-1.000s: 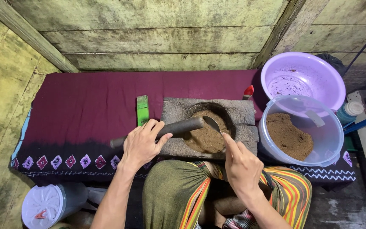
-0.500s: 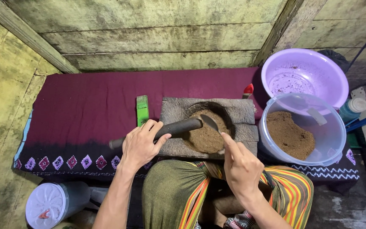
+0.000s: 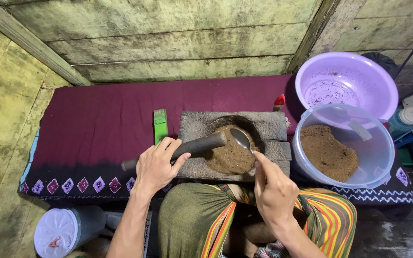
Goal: Grinding material in a stone mortar using a pestle and cleaning the mortar with a brush
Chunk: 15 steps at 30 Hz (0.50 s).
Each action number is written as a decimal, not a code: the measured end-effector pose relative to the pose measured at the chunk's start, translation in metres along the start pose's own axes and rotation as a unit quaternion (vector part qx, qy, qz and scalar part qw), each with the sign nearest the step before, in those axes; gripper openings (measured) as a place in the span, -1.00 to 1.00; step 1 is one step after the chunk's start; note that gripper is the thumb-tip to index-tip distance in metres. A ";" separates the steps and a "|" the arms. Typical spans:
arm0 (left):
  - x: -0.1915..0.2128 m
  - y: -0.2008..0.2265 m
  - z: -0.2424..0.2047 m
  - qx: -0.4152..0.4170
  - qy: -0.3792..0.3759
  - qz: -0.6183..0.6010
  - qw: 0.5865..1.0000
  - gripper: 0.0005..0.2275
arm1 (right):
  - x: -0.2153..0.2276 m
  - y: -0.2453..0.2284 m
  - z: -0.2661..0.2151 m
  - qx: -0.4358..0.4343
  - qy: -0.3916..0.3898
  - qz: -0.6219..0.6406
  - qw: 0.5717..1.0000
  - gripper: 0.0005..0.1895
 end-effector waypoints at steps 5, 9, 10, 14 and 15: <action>-0.007 -0.003 -0.002 0.020 -0.022 0.016 0.999 -0.68 | -0.015 0.009 -0.010 -0.006 -0.067 -0.042 0.997 -0.71; -0.010 -0.004 0.001 0.023 -0.030 0.030 0.999 -0.66 | 0.002 -0.002 0.000 -0.011 -0.032 -0.008 0.999 -0.67; -0.010 -0.003 0.001 0.021 -0.033 0.031 0.999 -0.66 | -0.004 0.003 -0.003 -0.014 -0.032 -0.007 0.999 -0.67; -0.011 -0.003 0.002 0.026 -0.026 0.030 0.999 -0.66 | -0.021 0.014 -0.008 -0.024 -0.075 -0.028 0.997 -0.66; -0.013 -0.004 0.001 0.031 -0.027 0.028 0.999 -0.65 | -0.016 0.014 -0.007 -0.028 -0.039 0.007 0.999 -0.66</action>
Point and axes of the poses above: each hand's wrist, its own z-axis towards the middle knuckle, its own x-axis out of the back of the hand, y = z × x, the point moved 8 cm from there along z, towards the middle knuckle, and after that the axes turned 4 degrees about x, right-handed, at the moved point
